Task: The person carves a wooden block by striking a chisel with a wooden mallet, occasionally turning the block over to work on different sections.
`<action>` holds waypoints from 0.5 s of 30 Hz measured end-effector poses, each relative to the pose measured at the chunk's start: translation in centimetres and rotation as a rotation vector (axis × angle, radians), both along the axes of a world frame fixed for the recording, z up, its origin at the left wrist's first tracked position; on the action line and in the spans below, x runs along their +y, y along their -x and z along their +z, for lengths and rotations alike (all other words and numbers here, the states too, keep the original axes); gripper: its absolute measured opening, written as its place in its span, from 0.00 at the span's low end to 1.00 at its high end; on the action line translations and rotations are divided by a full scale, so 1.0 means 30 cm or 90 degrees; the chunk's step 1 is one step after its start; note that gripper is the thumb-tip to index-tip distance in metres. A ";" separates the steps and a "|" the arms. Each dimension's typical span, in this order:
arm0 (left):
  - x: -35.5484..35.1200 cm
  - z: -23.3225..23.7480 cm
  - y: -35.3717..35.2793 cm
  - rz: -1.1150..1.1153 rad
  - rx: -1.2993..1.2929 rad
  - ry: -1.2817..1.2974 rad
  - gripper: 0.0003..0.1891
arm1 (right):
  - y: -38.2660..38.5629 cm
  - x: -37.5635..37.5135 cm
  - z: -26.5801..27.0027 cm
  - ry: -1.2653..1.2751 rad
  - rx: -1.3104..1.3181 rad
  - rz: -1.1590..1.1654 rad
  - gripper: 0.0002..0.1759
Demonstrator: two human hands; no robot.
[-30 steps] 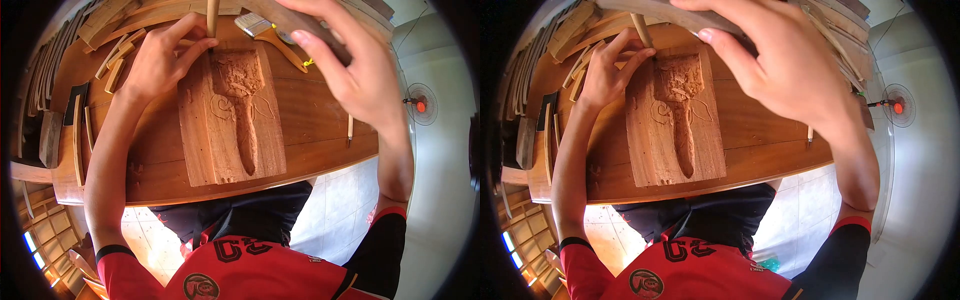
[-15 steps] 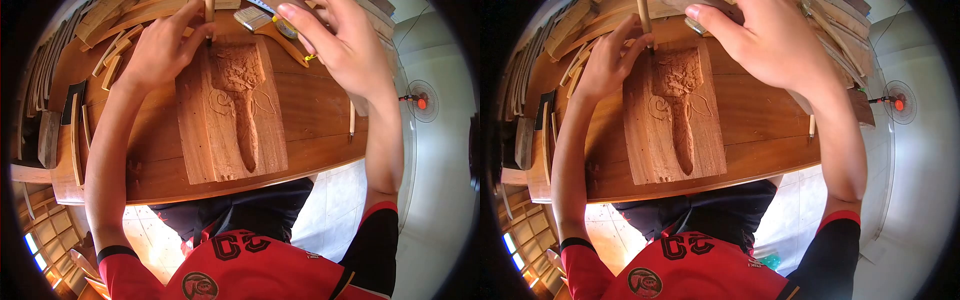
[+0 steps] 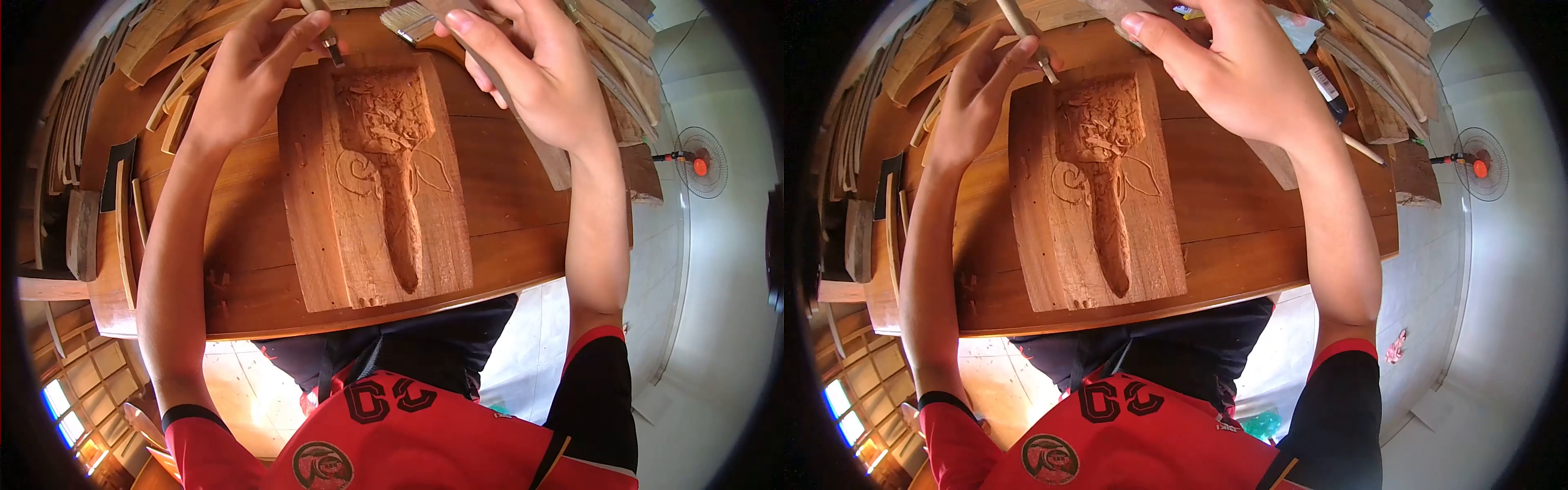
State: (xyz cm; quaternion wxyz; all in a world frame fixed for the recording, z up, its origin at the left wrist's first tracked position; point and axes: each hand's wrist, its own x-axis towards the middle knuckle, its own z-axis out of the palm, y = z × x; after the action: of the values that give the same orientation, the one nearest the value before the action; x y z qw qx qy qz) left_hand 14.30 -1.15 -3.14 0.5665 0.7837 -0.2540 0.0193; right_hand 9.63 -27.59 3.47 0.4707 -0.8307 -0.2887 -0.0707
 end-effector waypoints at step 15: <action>-0.011 -0.011 0.060 0.037 -0.296 -0.219 0.08 | 0.018 -0.073 -0.011 0.129 -0.277 0.074 0.27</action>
State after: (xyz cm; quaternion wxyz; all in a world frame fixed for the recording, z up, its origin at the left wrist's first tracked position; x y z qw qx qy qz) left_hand 12.50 -1.49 -3.48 0.3510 0.8498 -0.3540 0.1713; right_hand 9.09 -29.79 3.14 0.3146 -0.8211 -0.4360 -0.1918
